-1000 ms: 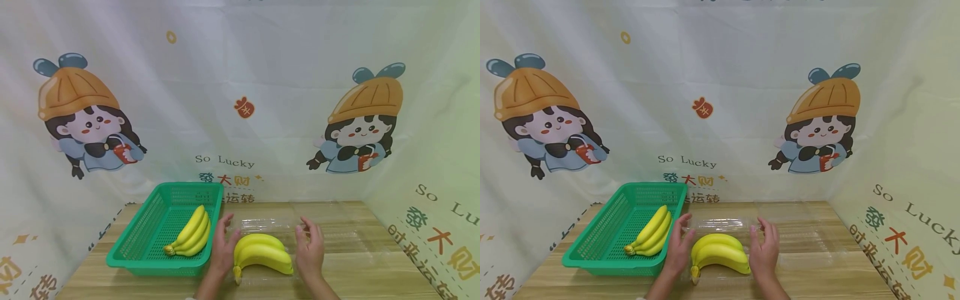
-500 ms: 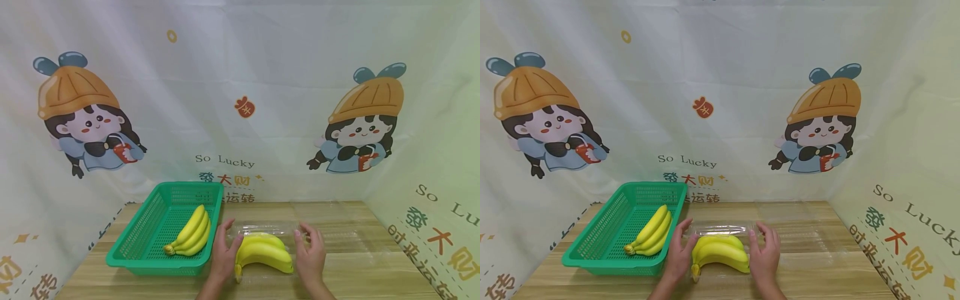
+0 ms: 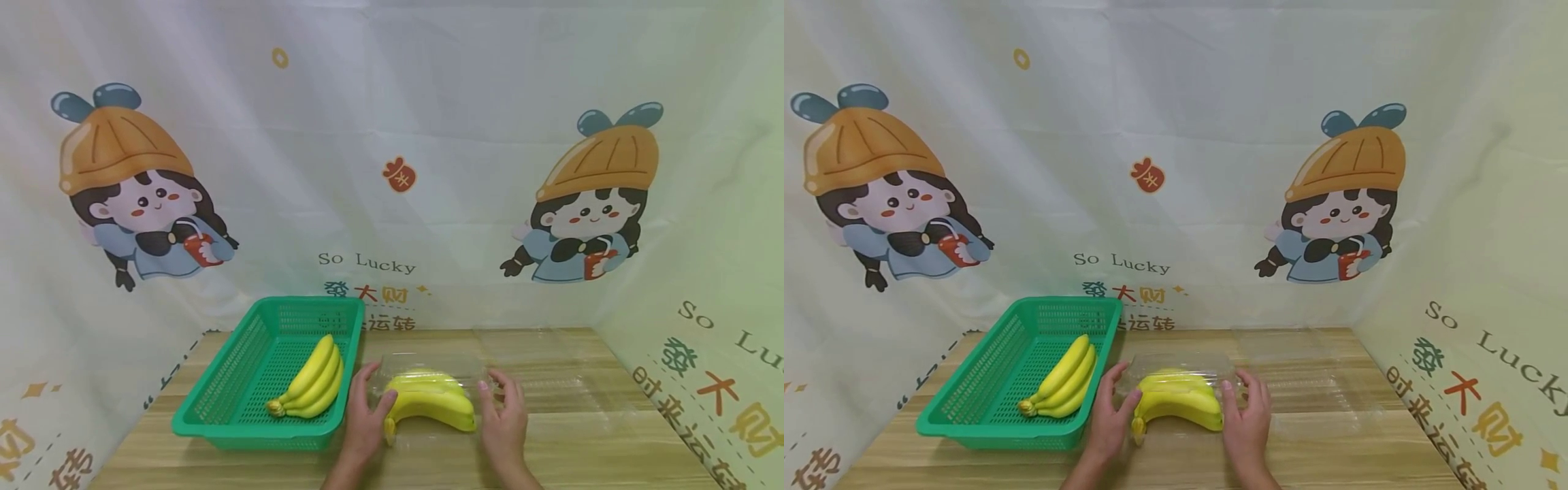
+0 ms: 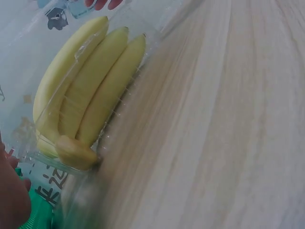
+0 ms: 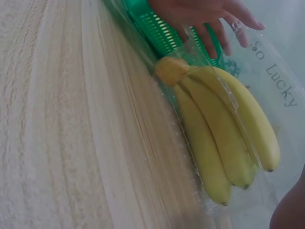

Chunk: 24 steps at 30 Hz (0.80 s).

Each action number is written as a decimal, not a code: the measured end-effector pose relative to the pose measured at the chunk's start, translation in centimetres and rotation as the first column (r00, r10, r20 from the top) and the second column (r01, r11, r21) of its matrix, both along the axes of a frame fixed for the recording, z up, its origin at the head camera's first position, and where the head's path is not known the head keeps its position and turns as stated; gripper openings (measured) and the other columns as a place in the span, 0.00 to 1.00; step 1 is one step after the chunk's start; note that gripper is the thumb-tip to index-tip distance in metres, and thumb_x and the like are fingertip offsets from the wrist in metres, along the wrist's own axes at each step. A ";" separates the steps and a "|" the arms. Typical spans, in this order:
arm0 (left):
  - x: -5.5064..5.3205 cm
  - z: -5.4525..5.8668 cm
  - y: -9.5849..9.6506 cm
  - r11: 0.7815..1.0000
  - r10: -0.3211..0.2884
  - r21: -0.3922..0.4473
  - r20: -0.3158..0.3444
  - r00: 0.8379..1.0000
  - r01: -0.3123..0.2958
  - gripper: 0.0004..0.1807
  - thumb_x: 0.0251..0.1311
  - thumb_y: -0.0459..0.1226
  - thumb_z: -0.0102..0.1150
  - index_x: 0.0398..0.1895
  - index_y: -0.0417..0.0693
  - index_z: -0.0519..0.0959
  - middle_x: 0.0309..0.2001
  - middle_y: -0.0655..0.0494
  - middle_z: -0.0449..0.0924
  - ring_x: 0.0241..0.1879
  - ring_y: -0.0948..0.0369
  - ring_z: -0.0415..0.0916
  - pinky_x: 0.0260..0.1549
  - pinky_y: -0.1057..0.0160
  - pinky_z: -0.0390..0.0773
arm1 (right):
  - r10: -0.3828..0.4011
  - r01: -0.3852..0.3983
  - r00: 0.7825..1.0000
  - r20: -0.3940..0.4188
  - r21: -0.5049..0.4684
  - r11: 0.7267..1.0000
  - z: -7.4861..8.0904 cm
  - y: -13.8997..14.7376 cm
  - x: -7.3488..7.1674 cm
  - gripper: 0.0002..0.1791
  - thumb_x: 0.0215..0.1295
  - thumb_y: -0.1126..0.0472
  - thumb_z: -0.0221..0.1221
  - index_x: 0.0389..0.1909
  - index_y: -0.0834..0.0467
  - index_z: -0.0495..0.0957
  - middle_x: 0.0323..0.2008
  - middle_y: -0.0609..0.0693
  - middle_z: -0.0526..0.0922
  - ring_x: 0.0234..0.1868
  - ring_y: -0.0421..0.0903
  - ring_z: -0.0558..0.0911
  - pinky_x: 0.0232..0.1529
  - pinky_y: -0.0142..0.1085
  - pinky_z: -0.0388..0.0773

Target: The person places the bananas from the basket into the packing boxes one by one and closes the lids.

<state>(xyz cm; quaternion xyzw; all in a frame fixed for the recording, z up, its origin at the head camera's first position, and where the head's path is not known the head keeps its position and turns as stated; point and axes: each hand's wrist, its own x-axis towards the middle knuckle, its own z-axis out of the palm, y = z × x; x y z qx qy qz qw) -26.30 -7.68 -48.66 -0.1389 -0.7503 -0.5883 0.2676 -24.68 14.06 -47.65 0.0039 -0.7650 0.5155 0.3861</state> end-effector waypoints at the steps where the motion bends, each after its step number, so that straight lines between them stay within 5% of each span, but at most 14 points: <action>1: 0.0 -0.1 0.0 1.000 -0.005 0.006 0.004 1.000 0.005 0.29 0.62 0.37 0.61 0.66 0.42 0.66 0.65 0.43 0.65 0.66 0.45 0.59 0.64 0.38 0.55 | 0.006 -0.006 1.000 0.014 0.001 1.000 -0.1 0.0 0.0 0.14 0.68 0.63 0.58 0.51 0.65 0.76 0.47 0.57 0.78 0.43 0.47 0.74 0.40 0.34 0.74; 9: -0.3 -1.2 -0.5 0.991 -0.072 0.121 0.124 0.990 0.056 0.34 0.61 0.36 0.63 0.69 0.44 0.61 0.68 0.41 0.60 0.67 0.41 0.54 0.62 0.34 0.51 | 0.120 -0.104 0.975 0.185 -0.093 0.990 -0.6 0.1 0.1 0.22 0.72 0.57 0.54 0.62 0.63 0.68 0.55 0.63 0.73 0.46 0.59 0.79 0.44 0.46 0.79; 15: -0.4 -1.6 -1.1 0.981 -0.125 0.173 0.196 0.973 0.091 0.37 0.60 0.37 0.63 0.71 0.46 0.58 0.69 0.38 0.55 0.66 0.38 0.52 0.59 0.31 0.54 | 0.174 -0.146 0.950 0.258 -0.122 0.982 -1.0 0.1 0.1 0.28 0.73 0.52 0.53 0.67 0.62 0.63 0.63 0.66 0.68 0.57 0.65 0.72 0.52 0.58 0.74; 24: 0.0 -1.9 -1.4 0.969 -0.169 0.226 0.302 0.938 0.102 0.38 0.60 0.34 0.62 0.72 0.45 0.56 0.66 0.33 0.53 0.64 0.40 0.53 0.50 0.48 0.68 | 0.193 -0.169 0.937 0.290 -0.104 0.980 -1.5 0.3 0.0 0.26 0.74 0.57 0.51 0.67 0.64 0.63 0.63 0.67 0.67 0.59 0.65 0.70 0.55 0.58 0.71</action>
